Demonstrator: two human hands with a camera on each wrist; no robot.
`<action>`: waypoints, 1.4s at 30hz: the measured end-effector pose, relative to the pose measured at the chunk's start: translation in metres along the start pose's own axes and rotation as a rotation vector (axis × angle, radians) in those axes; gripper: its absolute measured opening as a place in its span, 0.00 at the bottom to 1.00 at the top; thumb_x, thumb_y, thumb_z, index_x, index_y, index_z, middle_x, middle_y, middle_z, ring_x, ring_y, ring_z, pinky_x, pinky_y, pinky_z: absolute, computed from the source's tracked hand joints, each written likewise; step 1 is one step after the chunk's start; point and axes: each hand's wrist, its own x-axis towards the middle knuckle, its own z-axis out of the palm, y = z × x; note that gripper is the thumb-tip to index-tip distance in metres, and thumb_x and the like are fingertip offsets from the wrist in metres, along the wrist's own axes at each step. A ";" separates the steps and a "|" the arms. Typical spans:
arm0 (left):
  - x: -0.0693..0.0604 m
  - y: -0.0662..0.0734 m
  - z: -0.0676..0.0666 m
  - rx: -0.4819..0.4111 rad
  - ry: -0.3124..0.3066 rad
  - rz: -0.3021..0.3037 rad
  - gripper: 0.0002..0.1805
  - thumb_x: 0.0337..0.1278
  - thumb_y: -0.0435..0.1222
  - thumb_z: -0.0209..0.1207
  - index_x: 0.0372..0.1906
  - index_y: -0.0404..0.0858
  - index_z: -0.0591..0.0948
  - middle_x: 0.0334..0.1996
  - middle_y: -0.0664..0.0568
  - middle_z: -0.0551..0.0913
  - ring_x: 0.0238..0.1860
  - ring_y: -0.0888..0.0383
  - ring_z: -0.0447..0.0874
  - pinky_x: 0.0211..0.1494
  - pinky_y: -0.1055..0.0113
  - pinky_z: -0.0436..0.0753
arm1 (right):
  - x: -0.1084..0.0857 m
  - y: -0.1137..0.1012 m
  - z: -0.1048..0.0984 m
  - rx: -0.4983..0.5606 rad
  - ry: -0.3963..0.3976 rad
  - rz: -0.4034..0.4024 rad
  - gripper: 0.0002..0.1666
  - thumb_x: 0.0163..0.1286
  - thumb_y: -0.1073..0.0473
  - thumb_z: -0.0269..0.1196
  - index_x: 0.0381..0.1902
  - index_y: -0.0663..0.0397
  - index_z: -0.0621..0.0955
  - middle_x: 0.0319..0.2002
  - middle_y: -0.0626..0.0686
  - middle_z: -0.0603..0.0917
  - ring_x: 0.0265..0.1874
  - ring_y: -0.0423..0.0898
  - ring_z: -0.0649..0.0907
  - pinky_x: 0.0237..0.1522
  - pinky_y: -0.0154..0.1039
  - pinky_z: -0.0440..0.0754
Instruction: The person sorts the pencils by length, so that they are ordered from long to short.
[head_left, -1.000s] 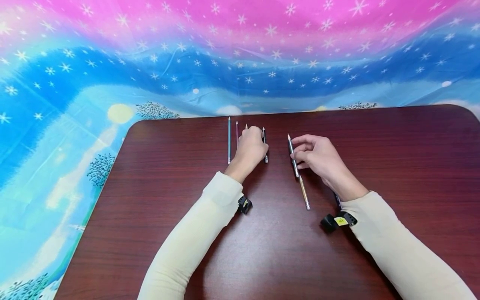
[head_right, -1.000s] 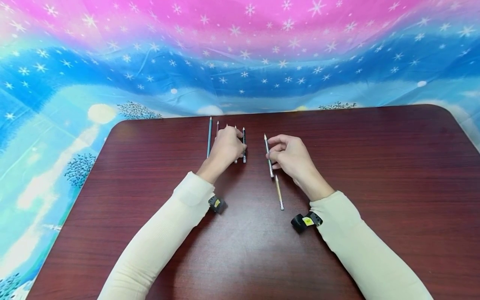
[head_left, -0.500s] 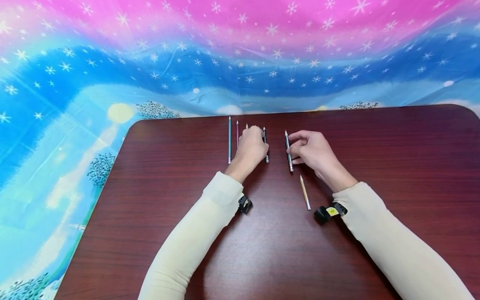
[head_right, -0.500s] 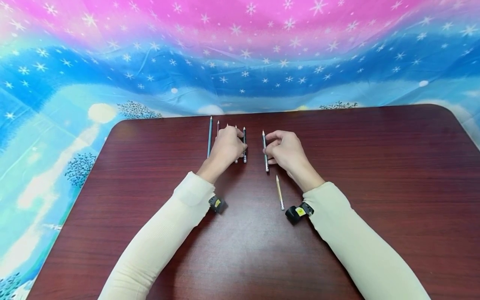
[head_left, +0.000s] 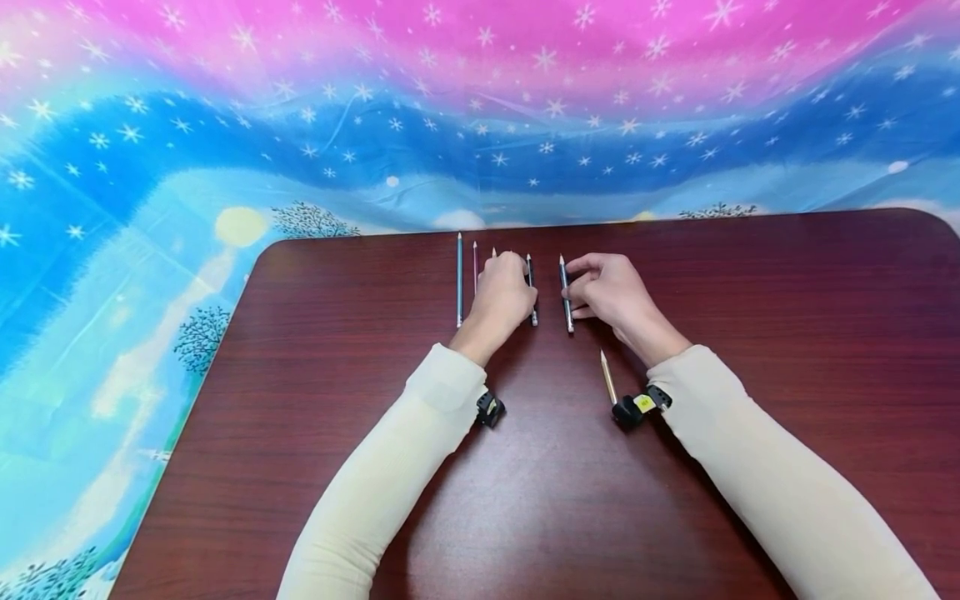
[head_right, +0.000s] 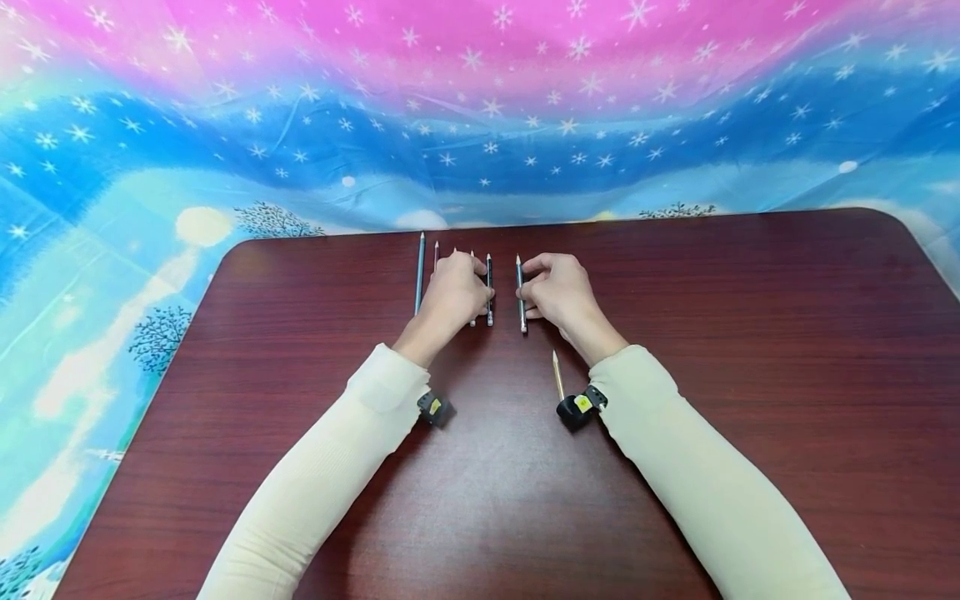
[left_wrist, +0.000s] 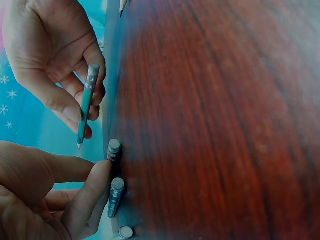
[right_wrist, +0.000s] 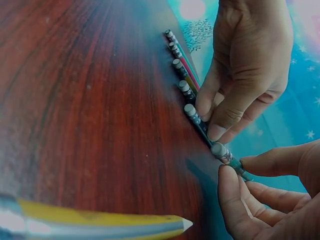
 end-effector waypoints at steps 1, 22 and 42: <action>0.000 0.000 0.000 -0.002 -0.007 -0.001 0.14 0.73 0.32 0.61 0.27 0.40 0.76 0.17 0.55 0.63 0.19 0.59 0.62 0.24 0.68 0.67 | 0.001 0.000 0.000 0.000 0.001 0.001 0.27 0.70 0.74 0.60 0.67 0.68 0.76 0.34 0.53 0.89 0.27 0.37 0.86 0.33 0.33 0.89; 0.000 0.002 0.000 0.029 0.007 -0.003 0.09 0.72 0.33 0.61 0.50 0.36 0.87 0.32 0.48 0.84 0.28 0.57 0.76 0.33 0.66 0.77 | 0.018 -0.005 0.018 -0.124 0.075 -0.003 0.24 0.72 0.72 0.60 0.65 0.67 0.78 0.42 0.62 0.85 0.23 0.37 0.83 0.29 0.31 0.88; 0.001 0.000 0.000 0.034 0.005 0.000 0.05 0.72 0.32 0.61 0.39 0.37 0.86 0.19 0.54 0.69 0.23 0.58 0.68 0.30 0.66 0.71 | 0.023 -0.006 0.027 -0.337 0.135 -0.047 0.21 0.70 0.69 0.62 0.61 0.67 0.81 0.43 0.67 0.88 0.22 0.40 0.85 0.28 0.35 0.88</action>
